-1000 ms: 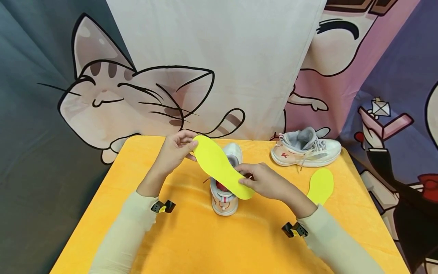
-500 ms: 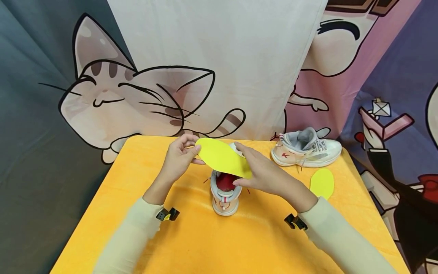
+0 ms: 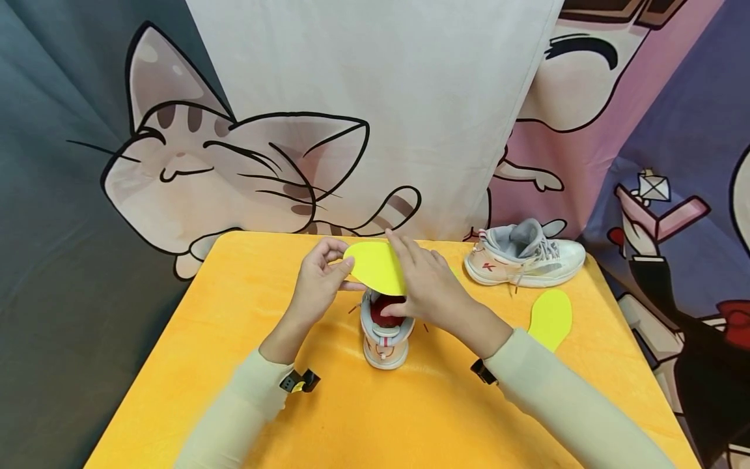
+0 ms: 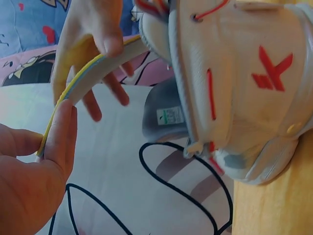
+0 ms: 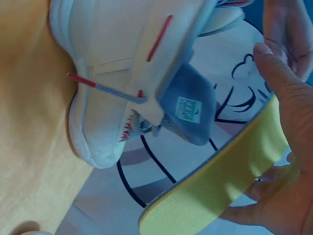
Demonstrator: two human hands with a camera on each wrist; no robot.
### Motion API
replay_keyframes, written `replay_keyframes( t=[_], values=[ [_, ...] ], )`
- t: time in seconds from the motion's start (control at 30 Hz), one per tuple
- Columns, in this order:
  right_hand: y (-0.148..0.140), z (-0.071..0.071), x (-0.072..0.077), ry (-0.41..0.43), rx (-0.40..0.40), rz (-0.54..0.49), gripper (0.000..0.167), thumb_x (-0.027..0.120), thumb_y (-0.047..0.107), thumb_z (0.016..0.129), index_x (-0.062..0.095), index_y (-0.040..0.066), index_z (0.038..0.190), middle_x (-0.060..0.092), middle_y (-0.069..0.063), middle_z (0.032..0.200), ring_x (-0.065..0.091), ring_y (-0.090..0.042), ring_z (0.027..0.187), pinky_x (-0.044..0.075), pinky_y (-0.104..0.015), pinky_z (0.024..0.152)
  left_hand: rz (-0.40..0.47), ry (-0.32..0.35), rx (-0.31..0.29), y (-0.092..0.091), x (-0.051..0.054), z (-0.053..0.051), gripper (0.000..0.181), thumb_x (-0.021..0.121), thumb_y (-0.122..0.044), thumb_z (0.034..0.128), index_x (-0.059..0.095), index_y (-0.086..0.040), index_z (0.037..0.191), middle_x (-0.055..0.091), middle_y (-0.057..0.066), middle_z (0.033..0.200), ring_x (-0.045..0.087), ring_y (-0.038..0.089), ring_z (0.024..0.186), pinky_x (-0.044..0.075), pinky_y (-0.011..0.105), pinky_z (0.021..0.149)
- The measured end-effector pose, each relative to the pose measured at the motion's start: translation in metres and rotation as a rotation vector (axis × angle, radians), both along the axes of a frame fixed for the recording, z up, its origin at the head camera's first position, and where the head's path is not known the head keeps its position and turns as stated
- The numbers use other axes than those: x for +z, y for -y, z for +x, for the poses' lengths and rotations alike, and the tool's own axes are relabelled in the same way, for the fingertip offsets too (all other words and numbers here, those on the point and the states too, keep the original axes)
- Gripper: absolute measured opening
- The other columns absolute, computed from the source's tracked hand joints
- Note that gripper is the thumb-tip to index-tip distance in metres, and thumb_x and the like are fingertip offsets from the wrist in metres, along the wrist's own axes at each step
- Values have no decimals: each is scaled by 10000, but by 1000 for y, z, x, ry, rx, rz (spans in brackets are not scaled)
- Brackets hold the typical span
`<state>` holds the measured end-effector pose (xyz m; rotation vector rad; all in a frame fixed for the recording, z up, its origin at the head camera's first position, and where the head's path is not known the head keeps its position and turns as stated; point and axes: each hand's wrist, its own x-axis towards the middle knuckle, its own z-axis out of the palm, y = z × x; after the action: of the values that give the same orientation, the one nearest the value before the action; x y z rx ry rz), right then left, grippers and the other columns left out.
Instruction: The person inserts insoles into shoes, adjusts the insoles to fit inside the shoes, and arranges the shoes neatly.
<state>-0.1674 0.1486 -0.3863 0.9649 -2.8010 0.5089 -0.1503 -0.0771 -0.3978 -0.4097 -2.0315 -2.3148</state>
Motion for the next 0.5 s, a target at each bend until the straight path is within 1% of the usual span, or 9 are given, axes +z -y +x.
replay_keyframes(
  t=[0.1,0.2,0.37,0.43,0.5],
  values=[
    [1,-1,-3,-2,15,-5,1263,938,494,707,193,51,1626,498,-224,1470,611,-381,1201,548,-548,981,6,4,-9,-3,-3,2,173,561,13,1027,496,72,1177,587,220,1110,742,204,873,640,417,703],
    [-1,-1,-6,-9,26,-5,1128,905,455,772,264,33,1599,556,-217,1398,651,-338,1105,598,-493,881,-1,4,-16,-4,-5,4,176,565,10,1026,499,74,1177,591,223,1112,747,217,889,639,417,703],
    [-5,-2,-8,-33,58,-5,991,878,402,817,335,15,1550,567,-208,1376,666,-307,1028,616,-454,814,-26,9,-26,-3,-6,3,193,572,-45,1040,525,56,1198,589,216,1091,747,252,879,639,432,698],
    [-7,-3,-7,-41,67,2,949,870,379,831,348,24,1539,575,-201,1367,673,-307,1025,619,-454,808,-49,10,-16,-1,-6,1,215,556,-95,1060,540,51,1218,598,210,1094,733,268,869,639,429,694],
    [-10,-4,-7,-44,73,6,902,858,351,849,360,33,1530,586,-193,1352,677,-309,1033,618,-461,821,-82,2,9,1,-6,-2,247,531,-149,1080,557,44,1230,615,213,1098,715,291,874,640,413,693]
  ],
)
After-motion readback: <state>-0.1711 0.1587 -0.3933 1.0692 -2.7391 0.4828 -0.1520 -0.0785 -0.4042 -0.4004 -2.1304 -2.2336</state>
